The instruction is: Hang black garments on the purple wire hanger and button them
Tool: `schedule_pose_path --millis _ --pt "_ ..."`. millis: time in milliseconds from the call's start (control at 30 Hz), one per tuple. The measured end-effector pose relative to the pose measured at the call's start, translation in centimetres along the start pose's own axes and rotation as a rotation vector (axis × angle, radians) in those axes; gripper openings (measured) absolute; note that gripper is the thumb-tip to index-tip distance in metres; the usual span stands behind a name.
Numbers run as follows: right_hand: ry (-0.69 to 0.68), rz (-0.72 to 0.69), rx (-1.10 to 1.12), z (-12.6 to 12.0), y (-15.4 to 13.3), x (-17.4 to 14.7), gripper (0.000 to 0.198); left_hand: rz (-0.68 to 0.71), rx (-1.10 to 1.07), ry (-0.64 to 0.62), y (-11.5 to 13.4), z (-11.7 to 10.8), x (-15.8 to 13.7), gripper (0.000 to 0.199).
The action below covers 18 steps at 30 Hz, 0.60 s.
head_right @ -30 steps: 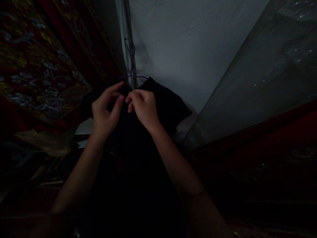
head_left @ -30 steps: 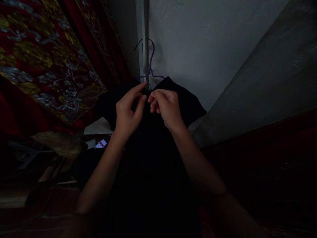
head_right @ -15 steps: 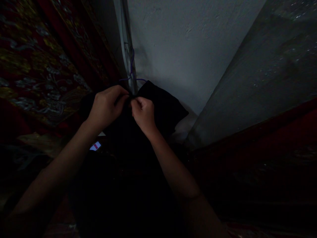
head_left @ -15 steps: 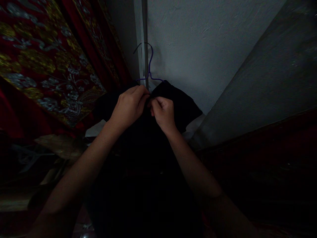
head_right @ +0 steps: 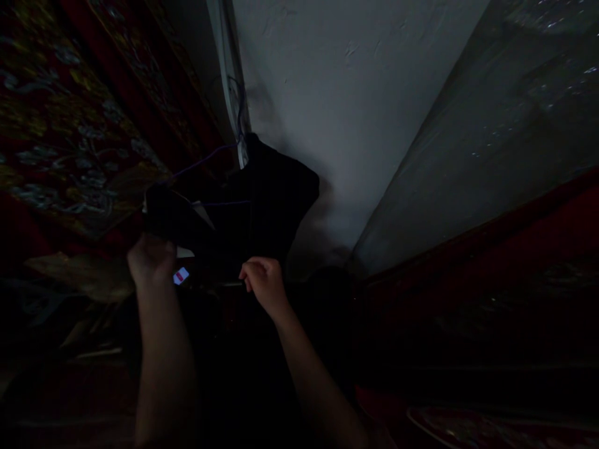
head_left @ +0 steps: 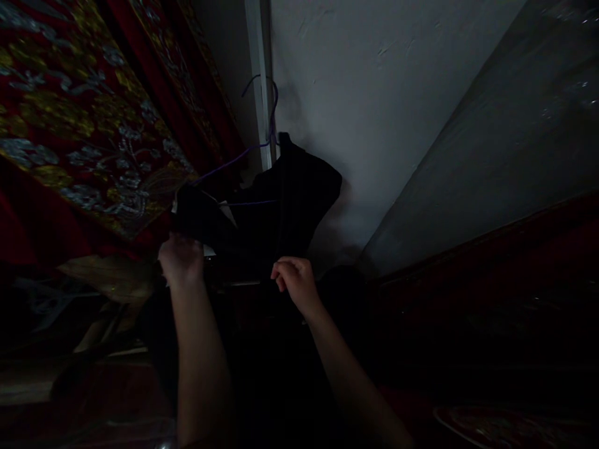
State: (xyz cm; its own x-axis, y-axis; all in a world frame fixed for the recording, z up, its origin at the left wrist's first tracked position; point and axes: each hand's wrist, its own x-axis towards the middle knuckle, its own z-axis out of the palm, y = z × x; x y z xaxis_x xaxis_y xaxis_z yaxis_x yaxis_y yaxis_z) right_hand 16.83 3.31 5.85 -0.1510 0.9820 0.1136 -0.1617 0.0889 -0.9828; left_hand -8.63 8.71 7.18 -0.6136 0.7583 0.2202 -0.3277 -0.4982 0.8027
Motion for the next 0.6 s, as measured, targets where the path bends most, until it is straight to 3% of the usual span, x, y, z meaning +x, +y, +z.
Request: schedule_pose_path --millis 100,167,333,467,600 --pt "0.015 0.037 0.046 -0.4 0.1 -1.0 0.026 -0.064 0.062 0.054 -3.5 -1.0 -4.5 0.016" --pt "0.027 0.048 0.050 -1.0 0.3 -1.1 0.026 -0.123 0.134 0.053 -4.4 -0.8 -7.1 0.017" --pt "0.036 0.070 -0.069 -2.2 1.8 -0.6 0.033 -0.126 0.118 -0.035 -1.5 1.8 -10.1 0.019" --pt "0.028 -0.093 -0.209 -2.2 1.8 -1.1 0.023 -0.065 0.075 -0.175 0.9 5.1 -12.7 0.018" --pt "-0.200 -0.219 -0.131 -1.2 0.7 -2.0 0.056 0.023 0.310 -0.292 0.8 7.3 -15.3 0.013"
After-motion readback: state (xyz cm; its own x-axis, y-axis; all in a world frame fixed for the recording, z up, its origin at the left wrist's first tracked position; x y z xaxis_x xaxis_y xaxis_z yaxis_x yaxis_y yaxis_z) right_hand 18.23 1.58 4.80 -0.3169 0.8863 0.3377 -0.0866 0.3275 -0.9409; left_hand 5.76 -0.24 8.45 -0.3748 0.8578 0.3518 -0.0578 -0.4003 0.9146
